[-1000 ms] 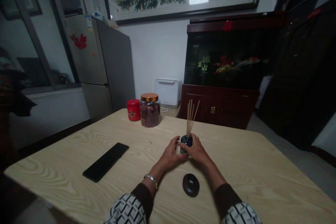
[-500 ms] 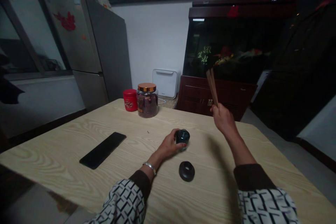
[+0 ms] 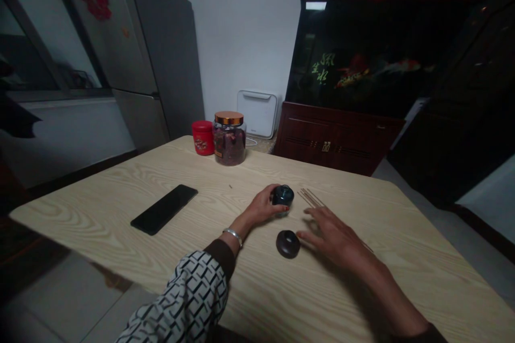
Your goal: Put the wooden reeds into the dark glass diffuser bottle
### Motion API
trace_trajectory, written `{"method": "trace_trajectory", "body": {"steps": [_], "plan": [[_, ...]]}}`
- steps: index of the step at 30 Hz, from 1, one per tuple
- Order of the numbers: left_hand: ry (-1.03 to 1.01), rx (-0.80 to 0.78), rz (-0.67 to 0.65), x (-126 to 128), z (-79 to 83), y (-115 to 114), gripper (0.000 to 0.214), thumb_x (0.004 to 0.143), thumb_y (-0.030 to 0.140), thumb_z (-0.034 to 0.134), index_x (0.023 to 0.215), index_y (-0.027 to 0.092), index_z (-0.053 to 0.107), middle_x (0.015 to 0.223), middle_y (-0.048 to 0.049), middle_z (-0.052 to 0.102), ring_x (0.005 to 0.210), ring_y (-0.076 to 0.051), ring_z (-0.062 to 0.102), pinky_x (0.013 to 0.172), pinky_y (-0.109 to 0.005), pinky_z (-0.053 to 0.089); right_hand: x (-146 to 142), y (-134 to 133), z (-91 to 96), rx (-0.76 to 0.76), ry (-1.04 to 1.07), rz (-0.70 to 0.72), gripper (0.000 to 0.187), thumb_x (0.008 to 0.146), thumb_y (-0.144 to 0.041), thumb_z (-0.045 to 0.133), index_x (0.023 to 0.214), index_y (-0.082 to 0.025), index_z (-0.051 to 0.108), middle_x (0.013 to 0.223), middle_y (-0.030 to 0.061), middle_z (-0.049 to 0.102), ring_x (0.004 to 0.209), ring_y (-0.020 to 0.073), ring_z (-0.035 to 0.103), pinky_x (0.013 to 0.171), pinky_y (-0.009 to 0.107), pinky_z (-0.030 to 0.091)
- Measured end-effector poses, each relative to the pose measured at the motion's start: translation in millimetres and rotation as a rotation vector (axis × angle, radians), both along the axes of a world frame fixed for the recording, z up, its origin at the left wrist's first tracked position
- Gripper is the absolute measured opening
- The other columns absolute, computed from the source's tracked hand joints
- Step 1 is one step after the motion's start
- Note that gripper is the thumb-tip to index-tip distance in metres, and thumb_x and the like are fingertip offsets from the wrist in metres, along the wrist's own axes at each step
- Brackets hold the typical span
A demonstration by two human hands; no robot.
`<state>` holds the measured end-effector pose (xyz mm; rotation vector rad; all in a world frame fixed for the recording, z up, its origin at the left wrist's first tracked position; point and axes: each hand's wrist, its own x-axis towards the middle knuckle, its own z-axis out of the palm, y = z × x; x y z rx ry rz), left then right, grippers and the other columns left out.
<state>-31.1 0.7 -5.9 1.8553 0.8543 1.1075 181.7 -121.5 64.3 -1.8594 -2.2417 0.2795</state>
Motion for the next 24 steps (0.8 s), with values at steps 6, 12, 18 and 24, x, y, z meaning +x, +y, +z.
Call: {"method": "trace_trajectory", "body": {"steps": [6,12,18,24], "plan": [[-0.004,-0.027,-0.031,-2,3.2,-3,0.070,0.067,0.038,0.082,0.129,0.019,0.055,0.110,-0.0060,0.067,0.099,-0.022,0.061,0.089,-0.032,0.047,-51,-3,15.8,-0.237,0.047,0.303,0.056,0.068,-0.024,0.072,0.123,-0.031,0.063,0.123,0.0082,0.062,0.109,0.0296,0.059,0.094,0.042,0.045],[-0.028,-0.069,-0.077,-4,4.4,-4,0.066,0.069,0.036,0.080,0.128,0.019,0.055,0.111,-0.0071,0.067,0.100,-0.023,0.062,0.087,-0.032,0.048,-40,47,43.3,0.169,0.840,0.117,0.050,0.077,-0.040,0.073,0.123,-0.028,0.056,0.108,0.0052,0.065,0.100,0.0238,0.062,0.087,0.039,0.050],[-0.023,-0.059,-0.058,-4,4.4,-3,0.071,0.065,0.041,0.083,0.127,0.018,0.056,0.109,-0.0086,0.067,0.096,-0.024,0.062,0.083,-0.032,0.048,-61,102,17.8,0.358,1.233,-0.078,0.049,0.067,-0.046,0.083,0.102,-0.023,0.057,0.093,0.0017,0.067,0.085,0.0191,0.066,0.087,0.040,0.053],[-0.051,-0.083,-0.083,-4,2.8,-1,0.070,0.065,0.039,0.083,0.126,0.018,0.057,0.109,-0.0084,0.067,0.097,-0.024,0.062,0.085,-0.034,0.049,-46,101,-6.0,0.318,1.032,-0.047,0.046,0.067,-0.050,0.082,0.089,-0.021,0.054,0.110,0.0094,0.067,0.095,0.0225,0.066,0.088,0.042,0.053]]}}
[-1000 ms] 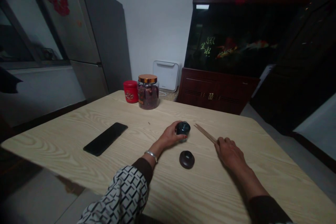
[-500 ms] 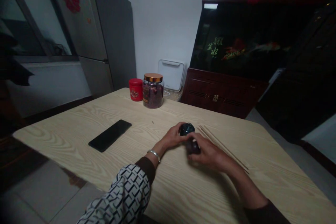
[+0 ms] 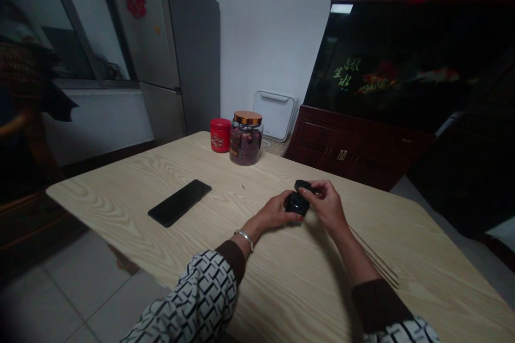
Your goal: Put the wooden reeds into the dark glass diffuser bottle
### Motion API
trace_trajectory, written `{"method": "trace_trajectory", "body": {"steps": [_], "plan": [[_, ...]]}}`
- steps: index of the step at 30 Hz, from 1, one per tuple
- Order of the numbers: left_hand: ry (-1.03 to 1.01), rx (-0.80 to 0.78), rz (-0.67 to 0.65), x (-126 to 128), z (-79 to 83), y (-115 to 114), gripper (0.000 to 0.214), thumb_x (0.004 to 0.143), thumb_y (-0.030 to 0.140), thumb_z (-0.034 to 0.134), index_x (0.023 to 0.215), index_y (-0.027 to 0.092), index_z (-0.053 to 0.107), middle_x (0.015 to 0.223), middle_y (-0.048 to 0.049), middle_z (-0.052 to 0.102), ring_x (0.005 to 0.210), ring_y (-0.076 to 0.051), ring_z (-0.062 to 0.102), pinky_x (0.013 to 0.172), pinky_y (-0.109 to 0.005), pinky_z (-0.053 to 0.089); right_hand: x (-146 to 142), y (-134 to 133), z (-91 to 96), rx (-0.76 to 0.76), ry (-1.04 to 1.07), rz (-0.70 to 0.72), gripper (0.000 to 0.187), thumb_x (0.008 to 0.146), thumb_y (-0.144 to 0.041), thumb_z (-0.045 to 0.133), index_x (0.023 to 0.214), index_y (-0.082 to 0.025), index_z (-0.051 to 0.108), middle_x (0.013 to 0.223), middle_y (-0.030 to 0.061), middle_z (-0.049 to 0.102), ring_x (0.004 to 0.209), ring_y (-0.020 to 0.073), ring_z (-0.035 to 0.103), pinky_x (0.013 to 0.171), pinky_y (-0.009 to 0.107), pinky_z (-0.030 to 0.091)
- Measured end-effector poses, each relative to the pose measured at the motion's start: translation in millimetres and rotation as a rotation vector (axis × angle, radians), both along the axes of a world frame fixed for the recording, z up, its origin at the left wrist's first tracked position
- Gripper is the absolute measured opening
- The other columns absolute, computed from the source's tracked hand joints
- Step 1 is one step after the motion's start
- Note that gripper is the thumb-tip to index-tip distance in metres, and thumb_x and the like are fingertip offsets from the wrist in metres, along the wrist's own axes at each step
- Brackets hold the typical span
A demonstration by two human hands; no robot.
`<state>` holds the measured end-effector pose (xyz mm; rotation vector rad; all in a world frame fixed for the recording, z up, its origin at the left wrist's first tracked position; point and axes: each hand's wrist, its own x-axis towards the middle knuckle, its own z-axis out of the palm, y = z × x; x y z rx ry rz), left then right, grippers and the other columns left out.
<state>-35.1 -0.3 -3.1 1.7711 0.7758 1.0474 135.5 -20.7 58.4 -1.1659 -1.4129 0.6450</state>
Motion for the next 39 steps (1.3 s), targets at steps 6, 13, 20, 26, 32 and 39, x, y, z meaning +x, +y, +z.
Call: {"method": "trace_trajectory", "body": {"steps": [6,13,20,26,32,39], "plan": [[-0.038,-0.065,-0.022,0,2.0,-1,0.072,0.063,0.032,0.083,0.130,0.019,0.056,0.114,-0.0093,0.067,0.106,-0.027,0.060,0.094,-0.039,0.047,16,-4,29.7,-0.059,-0.476,0.111,0.050,0.076,-0.048,0.073,0.117,-0.024,0.057,0.113,0.0103,0.068,0.100,0.0264,0.066,0.083,0.042,0.054],[-0.037,-0.037,-0.032,1,-1.9,2,0.072,0.065,0.030,0.082,0.131,0.018,0.056,0.115,-0.0093,0.067,0.104,-0.026,0.061,0.093,-0.037,0.048,6,9,72.6,-0.100,-1.085,0.207,0.045,0.081,-0.050,0.065,0.118,-0.024,0.067,0.111,0.0114,0.071,0.098,0.0286,0.067,0.086,0.041,0.050],[-0.053,-0.055,-0.057,3,-7.1,7,0.072,0.064,0.030,0.083,0.129,0.015,0.057,0.113,-0.0113,0.068,0.104,-0.027,0.062,0.093,-0.038,0.048,-30,7,82.4,-0.195,-1.366,-0.185,0.069,0.072,-0.082,0.056,0.090,-0.017,0.071,0.089,0.0228,0.073,0.096,0.0406,0.069,0.084,0.051,0.046],[-0.059,-0.023,-0.031,2,-7.5,6,0.074,0.064,0.034,0.084,0.130,0.017,0.056,0.111,-0.0090,0.067,0.100,-0.023,0.062,0.090,-0.035,0.049,-5,13,84.3,-0.160,-1.042,0.040,0.070,0.092,-0.070,0.032,0.142,-0.024,0.050,0.133,0.0131,0.063,0.118,0.0311,0.062,0.097,0.044,0.045],[-0.076,-0.027,-0.043,2,-7.8,7,0.074,0.064,0.030,0.084,0.131,0.018,0.056,0.112,-0.0092,0.067,0.100,-0.023,0.061,0.089,-0.036,0.049,0,-2,95.0,-0.252,-1.095,-0.196,0.071,0.092,-0.070,0.030,0.141,-0.023,0.051,0.104,0.0150,0.074,0.094,0.0340,0.070,0.081,0.045,0.049],[-0.082,-0.022,-0.040,2,-5.3,6,0.072,0.063,0.028,0.084,0.129,0.015,0.057,0.113,-0.0106,0.066,0.101,-0.024,0.060,0.090,-0.035,0.047,9,-2,90.3,-0.162,-1.002,-0.019,0.058,0.091,-0.062,0.044,0.136,-0.026,0.056,0.129,0.0135,0.065,0.110,0.0314,0.064,0.091,0.044,0.048]]}}
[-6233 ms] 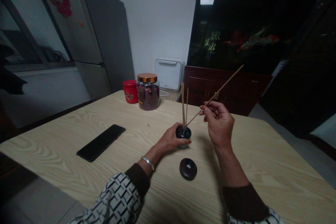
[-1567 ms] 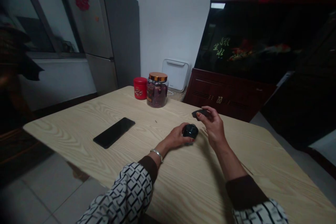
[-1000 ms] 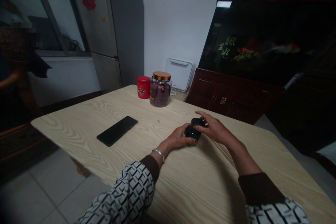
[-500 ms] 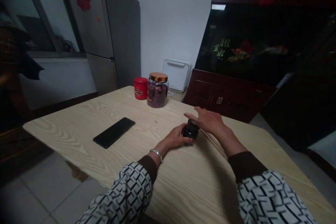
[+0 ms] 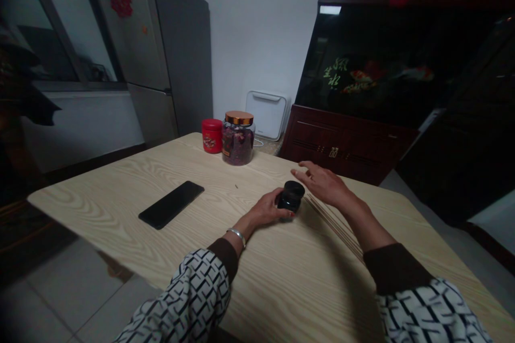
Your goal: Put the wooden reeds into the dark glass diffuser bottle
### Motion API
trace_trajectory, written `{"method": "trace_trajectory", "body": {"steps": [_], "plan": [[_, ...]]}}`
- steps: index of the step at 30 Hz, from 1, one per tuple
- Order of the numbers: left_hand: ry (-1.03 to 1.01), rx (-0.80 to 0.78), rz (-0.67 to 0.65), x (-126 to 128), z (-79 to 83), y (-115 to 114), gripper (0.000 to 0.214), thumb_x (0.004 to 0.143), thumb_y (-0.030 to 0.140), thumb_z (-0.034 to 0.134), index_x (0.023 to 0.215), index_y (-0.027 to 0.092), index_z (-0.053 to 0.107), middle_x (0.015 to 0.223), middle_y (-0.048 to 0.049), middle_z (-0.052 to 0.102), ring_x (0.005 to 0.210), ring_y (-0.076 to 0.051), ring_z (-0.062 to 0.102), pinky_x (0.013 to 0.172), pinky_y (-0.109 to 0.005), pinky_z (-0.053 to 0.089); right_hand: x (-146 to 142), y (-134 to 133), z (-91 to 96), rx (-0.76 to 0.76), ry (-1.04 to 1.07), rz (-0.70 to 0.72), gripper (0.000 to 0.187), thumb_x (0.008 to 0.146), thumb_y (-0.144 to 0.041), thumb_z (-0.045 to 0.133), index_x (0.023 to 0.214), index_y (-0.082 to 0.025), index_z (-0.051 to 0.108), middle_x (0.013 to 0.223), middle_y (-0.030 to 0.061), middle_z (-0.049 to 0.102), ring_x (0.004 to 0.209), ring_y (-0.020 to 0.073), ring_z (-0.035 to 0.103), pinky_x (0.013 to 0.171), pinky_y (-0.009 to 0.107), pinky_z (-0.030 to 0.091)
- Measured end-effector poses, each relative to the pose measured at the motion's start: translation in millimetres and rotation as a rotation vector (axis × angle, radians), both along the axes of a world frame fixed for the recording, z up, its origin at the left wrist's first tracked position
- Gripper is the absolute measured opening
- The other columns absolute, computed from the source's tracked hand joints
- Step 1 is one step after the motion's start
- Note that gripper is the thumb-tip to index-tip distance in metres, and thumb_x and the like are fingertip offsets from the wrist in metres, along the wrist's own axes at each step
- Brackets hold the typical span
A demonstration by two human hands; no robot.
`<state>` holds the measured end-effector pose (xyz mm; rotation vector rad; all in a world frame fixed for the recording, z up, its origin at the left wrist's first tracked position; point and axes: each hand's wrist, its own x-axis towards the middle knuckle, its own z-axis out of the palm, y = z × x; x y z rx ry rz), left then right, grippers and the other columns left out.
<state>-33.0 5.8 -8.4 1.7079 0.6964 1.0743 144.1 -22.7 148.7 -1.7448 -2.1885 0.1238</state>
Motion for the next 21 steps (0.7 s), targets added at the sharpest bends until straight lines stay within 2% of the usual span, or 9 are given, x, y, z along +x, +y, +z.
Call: {"method": "trace_trajectory", "body": {"steps": [3,4,6,9,13,15,17,19,21], "plan": [[0.019,0.003,-0.005,-1,2.5,-1,0.071,0.063,0.028,0.083,0.128,0.015,0.058,0.112,-0.0094,0.066,0.100,-0.023,0.060,0.088,-0.033,0.047,4,3,-8.8,-0.122,0.014,0.304,0.077,0.078,-0.044,0.065,0.148,-0.024,0.041,0.151,0.0115,0.045,0.129,0.0285,0.052,0.102,0.040,0.044],[0.018,0.009,-0.010,-2,3.0,-1,0.070,0.064,0.028,0.083,0.128,0.015,0.058,0.112,-0.0090,0.067,0.100,-0.023,0.060,0.088,-0.033,0.047,5,3,-11.0,-0.154,-0.002,0.350,0.078,0.077,-0.040,0.066,0.148,-0.023,0.040,0.152,0.0113,0.045,0.131,0.0281,0.050,0.104,0.040,0.043],[0.014,0.019,-0.018,-2,3.5,-1,0.069,0.065,0.029,0.083,0.127,0.015,0.058,0.111,-0.0086,0.067,0.098,-0.022,0.060,0.086,-0.031,0.046,4,4,-14.2,-0.176,-0.042,0.368,0.067,0.079,-0.036,0.063,0.142,-0.021,0.047,0.144,0.0123,0.052,0.127,0.0271,0.053,0.104,0.040,0.042],[0.007,0.026,-0.009,-2,2.6,-1,0.068,0.064,0.029,0.084,0.126,0.015,0.058,0.108,-0.0076,0.067,0.095,-0.020,0.060,0.082,-0.029,0.046,-2,4,-17.4,-0.130,-0.132,0.280,0.048,0.085,-0.044,0.060,0.125,-0.018,0.058,0.122,0.0138,0.064,0.108,0.0263,0.061,0.093,0.037,0.046],[0.011,0.020,-0.011,-2,0.7,0,0.066,0.065,0.029,0.083,0.125,0.017,0.059,0.106,-0.0057,0.068,0.093,-0.019,0.060,0.080,-0.028,0.045,-20,-6,-20.4,-0.008,-0.274,0.019,0.047,0.086,-0.059,0.053,0.109,-0.019,0.060,0.105,0.0126,0.067,0.092,0.0280,0.064,0.077,0.037,0.046],[0.027,0.014,-0.013,-1,0.1,0,0.064,0.066,0.028,0.082,0.124,0.017,0.059,0.105,-0.0054,0.068,0.093,-0.019,0.060,0.080,-0.028,0.046,-28,-13,-21.5,0.050,-0.322,-0.081,0.048,0.089,-0.062,0.046,0.106,-0.019,0.058,0.103,0.0129,0.067,0.089,0.0292,0.065,0.073,0.038,0.045],[0.038,0.012,-0.011,-1,0.0,0,0.062,0.067,0.027,0.080,0.124,0.017,0.059,0.103,-0.0051,0.068,0.091,-0.019,0.060,0.080,-0.028,0.046,-31,-18,-24.1,0.077,-0.315,-0.113,0.049,0.090,-0.063,0.043,0.105,-0.019,0.057,0.104,0.0133,0.067,0.090,0.0300,0.066,0.074,0.039,0.044],[0.027,0.010,-0.025,-2,0.4,0,0.062,0.067,0.026,0.080,0.124,0.016,0.059,0.103,-0.0055,0.067,0.092,-0.019,0.060,0.081,-0.029,0.046,-27,-20,-31.0,0.063,-0.226,-0.108,0.052,0.087,-0.066,0.047,0.109,-0.020,0.057,0.110,0.0131,0.066,0.095,0.0309,0.065,0.077,0.040,0.045],[0.003,-0.004,-0.072,-5,0.9,0,0.069,0.064,0.024,0.081,0.128,0.017,0.056,0.111,-0.0079,0.066,0.097,-0.021,0.060,0.085,-0.031,0.047,-19,-19,-44.8,0.038,-0.046,-0.080,0.061,0.082,-0.068,0.055,0.121,-0.022,0.053,0.121,0.0130,0.063,0.106,0.0315,0.063,0.084,0.042,0.046]]}}
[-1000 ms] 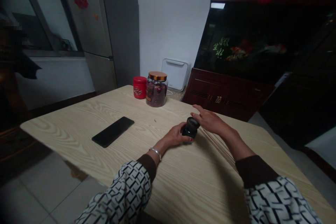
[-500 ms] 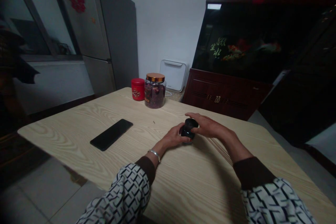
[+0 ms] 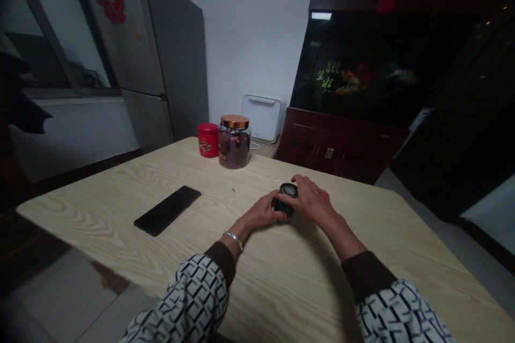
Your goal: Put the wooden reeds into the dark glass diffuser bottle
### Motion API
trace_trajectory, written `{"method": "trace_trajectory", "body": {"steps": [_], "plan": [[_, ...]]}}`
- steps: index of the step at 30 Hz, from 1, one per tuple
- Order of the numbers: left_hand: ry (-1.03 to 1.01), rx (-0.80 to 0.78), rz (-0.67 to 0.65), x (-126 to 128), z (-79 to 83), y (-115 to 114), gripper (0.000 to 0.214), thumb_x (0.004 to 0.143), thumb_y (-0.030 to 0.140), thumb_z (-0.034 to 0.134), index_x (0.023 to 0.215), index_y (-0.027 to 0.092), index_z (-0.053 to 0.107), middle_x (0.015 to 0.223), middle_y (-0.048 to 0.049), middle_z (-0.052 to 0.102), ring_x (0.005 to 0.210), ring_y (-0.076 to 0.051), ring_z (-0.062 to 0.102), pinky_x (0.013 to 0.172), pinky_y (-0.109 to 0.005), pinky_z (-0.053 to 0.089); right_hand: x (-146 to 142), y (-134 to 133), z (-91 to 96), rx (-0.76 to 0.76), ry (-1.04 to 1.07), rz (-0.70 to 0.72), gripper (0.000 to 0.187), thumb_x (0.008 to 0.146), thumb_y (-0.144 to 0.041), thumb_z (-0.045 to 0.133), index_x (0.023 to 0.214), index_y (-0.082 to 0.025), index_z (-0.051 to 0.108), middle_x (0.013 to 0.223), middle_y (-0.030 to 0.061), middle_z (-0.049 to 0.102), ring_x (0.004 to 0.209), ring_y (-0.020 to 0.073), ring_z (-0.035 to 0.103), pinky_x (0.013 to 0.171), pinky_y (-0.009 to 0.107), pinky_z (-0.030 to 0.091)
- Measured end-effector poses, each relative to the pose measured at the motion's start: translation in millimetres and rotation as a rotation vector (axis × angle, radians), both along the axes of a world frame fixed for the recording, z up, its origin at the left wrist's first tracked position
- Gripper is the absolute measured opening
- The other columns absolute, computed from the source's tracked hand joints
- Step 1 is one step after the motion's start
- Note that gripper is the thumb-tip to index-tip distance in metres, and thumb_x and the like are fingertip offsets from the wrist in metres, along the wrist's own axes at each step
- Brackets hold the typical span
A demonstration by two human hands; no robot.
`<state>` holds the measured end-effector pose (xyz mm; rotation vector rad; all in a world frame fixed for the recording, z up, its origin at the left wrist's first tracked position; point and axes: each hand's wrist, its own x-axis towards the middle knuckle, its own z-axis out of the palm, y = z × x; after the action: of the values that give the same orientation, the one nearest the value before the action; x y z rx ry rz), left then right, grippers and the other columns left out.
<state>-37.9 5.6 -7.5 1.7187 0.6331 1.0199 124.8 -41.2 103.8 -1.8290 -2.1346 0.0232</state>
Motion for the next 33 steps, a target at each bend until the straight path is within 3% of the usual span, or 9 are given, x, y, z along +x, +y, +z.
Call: {"method": "trace_trajectory", "body": {"steps": [4,8,12,18,21,24,29,31,33], "plan": [[-0.033,-0.085,-0.023,-11,-0.5,6,0.079,0.062,0.013,0.078,0.135,0.020,0.050,0.129,-0.0139,0.059,0.115,-0.025,0.056,0.092,-0.034,0.046,14,7,-42.5,-0.049,0.521,0.158,0.076,0.074,-0.057,0.071,0.136,-0.022,0.042,0.133,0.0122,0.058,0.117,0.0266,0.059,0.093,0.040,0.048],[-0.117,-0.178,0.194,-21,-3.7,16,0.049,0.070,0.011,0.063,0.118,0.019,0.059,0.123,-0.0135,0.063,0.106,-0.021,0.062,0.082,-0.030,0.049,12,-1,-69.7,-0.062,0.824,0.147,0.058,0.075,-0.047,0.072,0.122,-0.019,0.053,0.123,0.0121,0.065,0.112,0.0264,0.062,0.087,0.039,0.052],[-0.138,-0.233,0.327,-20,-7.6,17,0.026,0.074,0.019,0.061,0.100,0.014,0.061,0.092,-0.0089,0.069,0.075,-0.014,0.064,0.066,-0.025,0.049,6,-31,-71.6,-0.054,0.835,0.122,0.054,0.076,-0.045,0.073,0.121,-0.020,0.056,0.121,0.0115,0.066,0.110,0.0276,0.062,0.082,0.038,0.052],[-0.046,-0.166,0.377,-18,1.3,-2,0.016,0.081,0.030,0.057,0.085,0.014,0.061,0.068,-0.0014,0.061,0.061,-0.013,0.056,0.058,-0.024,0.043,29,-52,-52.2,-0.120,0.948,0.170,0.057,0.072,-0.053,0.076,0.117,-0.022,0.059,0.114,0.0096,0.066,0.101,0.0239,0.063,0.078,0.034,0.051],[-0.003,-0.078,0.379,-24,38.2,-5,0.028,0.082,0.041,0.062,0.073,0.015,0.060,0.061,0.0013,0.055,0.058,-0.011,0.048,0.054,-0.022,0.035,47,-40,-9.0,-0.020,0.979,0.106,0.051,0.079,-0.069,0.062,0.085,-0.018,0.062,0.073,0.0020,0.060,0.064,0.0138,0.054,0.057,0.026,0.043],[0.002,0.010,0.299,-30,107.7,-5,0.044,0.082,0.056,0.064,0.066,0.015,0.059,0.058,0.0027,0.048,0.054,-0.009,0.040,0.050,-0.021,0.026,55,-29,56.9,-0.041,1.097,0.176,0.064,0.078,-0.081,0.049,0.061,-0.019,0.048,0.053,-0.0049,0.039,0.045,0.0070,0.029,0.043,0.022,0.019],[-0.214,-0.140,-0.336,-37,230.9,-21,0.066,0.083,0.078,0.047,0.057,0.017,0.046,0.048,0.0075,0.027,0.042,-0.006,0.022,0.044,-0.020,0.017,45,-37,149.7,-0.236,1.348,0.584,0.073,0.076,-0.091,0.029,0.053,-0.021,0.029,0.047,-0.0076,0.025,0.042,0.0055,0.014,0.041,0.022,0.012],[-0.252,-0.186,-0.453,-39,253.6,-31,0.070,0.084,0.080,0.041,0.053,0.017,0.042,0.048,0.0069,0.025,0.041,-0.005,0.022,0.044,-0.019,0.018,40,-45,161.7,-0.285,1.413,0.684,0.073,0.075,-0.092,0.024,0.054,-0.022,0.027,0.046,-0.0079,0.023,0.041,0.0054,0.014,0.041,0.022,0.016],[-0.268,-0.237,-0.507,-39,255.4,-37,0.073,0.085,0.081,0.036,0.051,0.017,0.042,0.047,0.0059,0.025,0.040,-0.005,0.024,0.044,-0.019,0.019,36,-50,158.1,-0.330,1.470,0.750,0.072,0.076,-0.091,0.023,0.054,-0.022,0.025,0.046,-0.0081,0.023,0.040,0.0053,0.015,0.041,0.021,0.018]]}}
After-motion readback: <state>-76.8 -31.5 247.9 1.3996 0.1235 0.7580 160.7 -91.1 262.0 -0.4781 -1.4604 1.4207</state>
